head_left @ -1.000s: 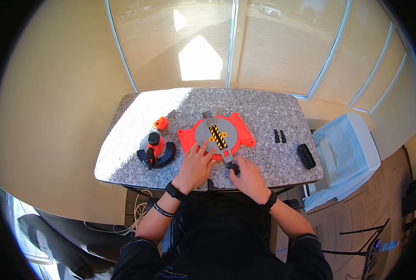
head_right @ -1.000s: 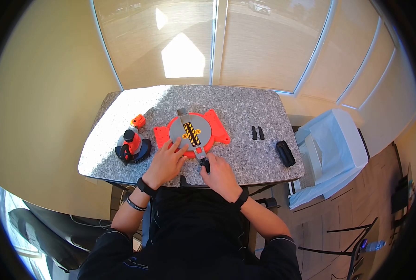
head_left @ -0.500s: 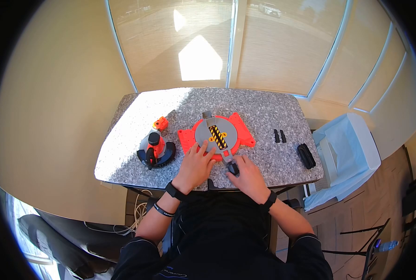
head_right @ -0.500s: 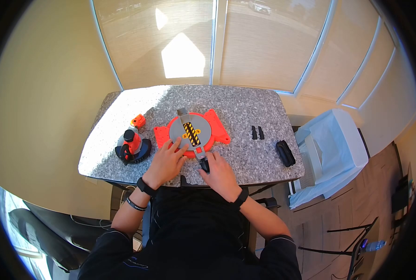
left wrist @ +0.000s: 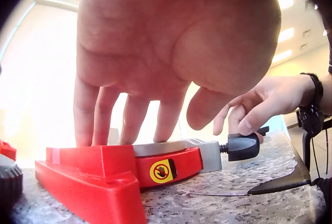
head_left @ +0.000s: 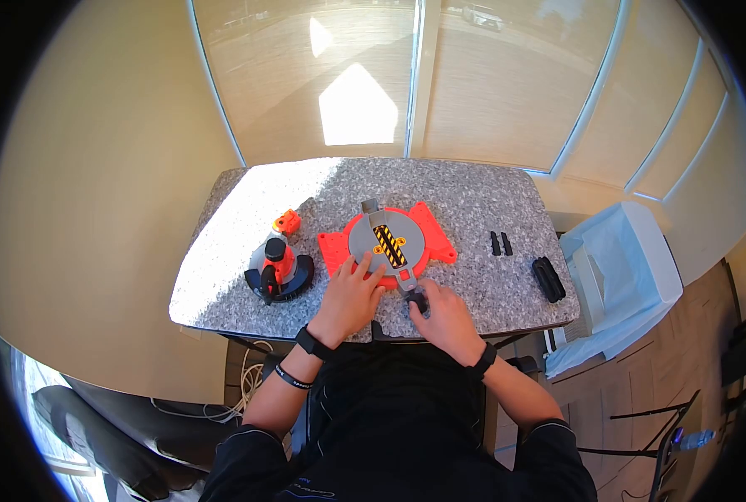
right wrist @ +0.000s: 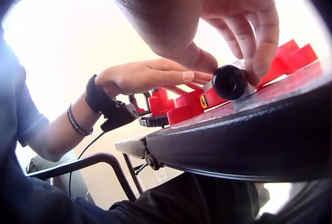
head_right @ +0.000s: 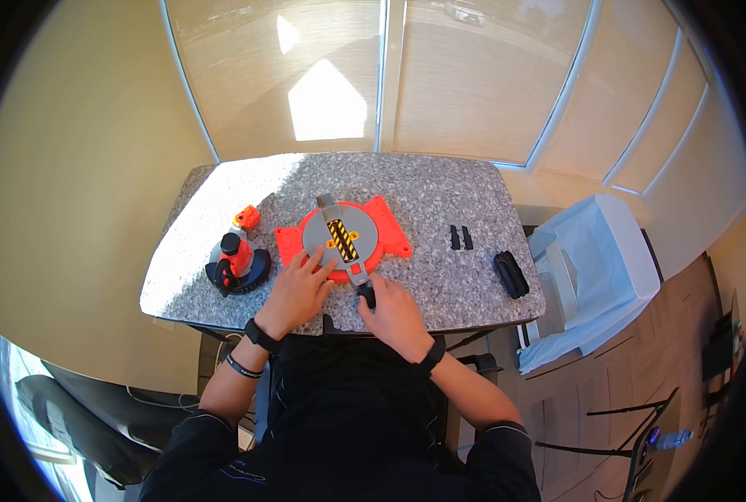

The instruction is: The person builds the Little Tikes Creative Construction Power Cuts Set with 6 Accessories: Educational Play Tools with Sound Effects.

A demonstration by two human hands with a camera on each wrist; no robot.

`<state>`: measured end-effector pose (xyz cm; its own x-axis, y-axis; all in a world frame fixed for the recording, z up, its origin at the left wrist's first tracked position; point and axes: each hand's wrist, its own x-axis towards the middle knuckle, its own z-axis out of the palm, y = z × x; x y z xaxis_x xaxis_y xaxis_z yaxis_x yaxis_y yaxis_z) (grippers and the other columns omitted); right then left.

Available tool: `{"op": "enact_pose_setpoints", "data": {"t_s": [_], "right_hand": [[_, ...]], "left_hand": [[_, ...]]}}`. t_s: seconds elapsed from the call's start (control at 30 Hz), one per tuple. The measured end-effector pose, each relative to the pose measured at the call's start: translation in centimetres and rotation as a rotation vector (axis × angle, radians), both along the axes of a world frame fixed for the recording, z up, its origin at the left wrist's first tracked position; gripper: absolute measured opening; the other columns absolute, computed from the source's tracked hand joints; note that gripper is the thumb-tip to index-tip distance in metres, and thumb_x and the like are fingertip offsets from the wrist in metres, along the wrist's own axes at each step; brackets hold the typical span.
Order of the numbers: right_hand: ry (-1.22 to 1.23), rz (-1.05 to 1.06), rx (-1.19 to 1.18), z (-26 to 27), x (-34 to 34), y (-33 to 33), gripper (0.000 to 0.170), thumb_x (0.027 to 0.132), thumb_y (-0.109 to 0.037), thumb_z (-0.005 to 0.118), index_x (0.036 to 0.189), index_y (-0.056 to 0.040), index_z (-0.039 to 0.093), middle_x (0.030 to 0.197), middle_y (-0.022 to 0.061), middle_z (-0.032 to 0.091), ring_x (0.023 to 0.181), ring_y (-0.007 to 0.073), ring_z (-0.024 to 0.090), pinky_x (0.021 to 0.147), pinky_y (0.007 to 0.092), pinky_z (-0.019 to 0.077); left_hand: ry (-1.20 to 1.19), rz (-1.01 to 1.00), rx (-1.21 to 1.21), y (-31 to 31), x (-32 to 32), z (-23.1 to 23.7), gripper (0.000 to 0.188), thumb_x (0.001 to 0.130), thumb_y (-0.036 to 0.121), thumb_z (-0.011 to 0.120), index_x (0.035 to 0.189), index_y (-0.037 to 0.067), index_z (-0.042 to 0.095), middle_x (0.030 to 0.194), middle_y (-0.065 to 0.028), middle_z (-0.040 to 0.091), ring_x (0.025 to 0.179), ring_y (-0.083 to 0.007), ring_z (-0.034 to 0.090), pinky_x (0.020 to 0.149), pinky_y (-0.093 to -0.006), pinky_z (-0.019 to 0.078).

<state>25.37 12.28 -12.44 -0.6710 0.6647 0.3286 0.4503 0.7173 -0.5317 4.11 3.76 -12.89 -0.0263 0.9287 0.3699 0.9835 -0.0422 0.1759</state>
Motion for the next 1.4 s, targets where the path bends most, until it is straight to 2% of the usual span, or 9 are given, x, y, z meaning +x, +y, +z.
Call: {"op": "enact_pose_setpoints", "data": {"t_s": [0.27, 0.6, 0.8, 1.07, 1.4], "right_hand": [[0.039, 0.066, 0.058, -0.1, 0.0, 0.2, 0.042, 0.083, -0.015, 0.081, 0.117, -0.0026, 0.06, 0.101, 0.0182, 0.061, 0.093, 0.039, 0.067, 0.081, 0.0468, 0.0554], [0.078, 0.031, 0.078, -0.6, -0.2, 0.3, 0.034, 0.085, -0.013, 0.077, 0.113, -0.003, 0.061, 0.097, 0.0196, 0.069, 0.091, 0.0394, 0.069, 0.08, 0.048, 0.056], [0.01, -0.01, 0.031, -0.2, -0.1, 0.1, 0.033, 0.088, -0.016, 0.075, 0.114, -0.0032, 0.061, 0.092, 0.0199, 0.071, 0.088, 0.0407, 0.069, 0.077, 0.0494, 0.0558], [0.012, 0.026, 0.091, 0.7, -0.1, -0.1, 0.051, 0.08, -0.023, 0.085, 0.12, -0.0028, 0.06, 0.101, 0.0182, 0.063, 0.092, 0.0387, 0.067, 0.08, 0.0474, 0.0552], [0.047, 0.016, 0.079, -0.1, -0.1, 0.1, 0.044, 0.083, -0.016, 0.08, 0.121, -0.0038, 0.061, 0.099, 0.0187, 0.067, 0.09, 0.0371, 0.068, 0.079, 0.047, 0.0559]], "left_hand": [[-0.005, -0.002, -0.002, 0.0, 0.0, 0.1, 0.045, 0.098, 0.026, 0.063, 0.14, 0.009, 0.062, 0.149, -0.0234, 0.054, 0.13, -0.0484, 0.053, 0.104, -0.0547, 0.0502], [0.005, 0.005, -0.002, -0.1, 0.1, 0.0, 0.046, 0.099, 0.027, 0.063, 0.141, 0.009, 0.062, 0.15, -0.0233, 0.053, 0.131, -0.0474, 0.053, 0.103, -0.0544, 0.0507], [0.006, 0.001, -0.003, 0.0, 0.0, 0.0, 0.045, 0.099, 0.027, 0.063, 0.14, 0.009, 0.062, 0.149, -0.0233, 0.053, 0.13, -0.0474, 0.053, 0.103, -0.054, 0.0507], [0.007, -0.005, -0.005, -0.1, 0.0, 0.2, 0.045, 0.099, 0.026, 0.063, 0.14, 0.008, 0.062, 0.149, -0.0238, 0.054, 0.13, -0.0479, 0.053, 0.103, -0.0541, 0.0504], [0.007, -0.006, 0.009, 0.0, 0.0, 0.1, 0.045, 0.098, 0.026, 0.064, 0.139, 0.008, 0.062, 0.148, -0.0241, 0.054, 0.13, -0.0481, 0.053, 0.103, -0.0543, 0.0506]]}}
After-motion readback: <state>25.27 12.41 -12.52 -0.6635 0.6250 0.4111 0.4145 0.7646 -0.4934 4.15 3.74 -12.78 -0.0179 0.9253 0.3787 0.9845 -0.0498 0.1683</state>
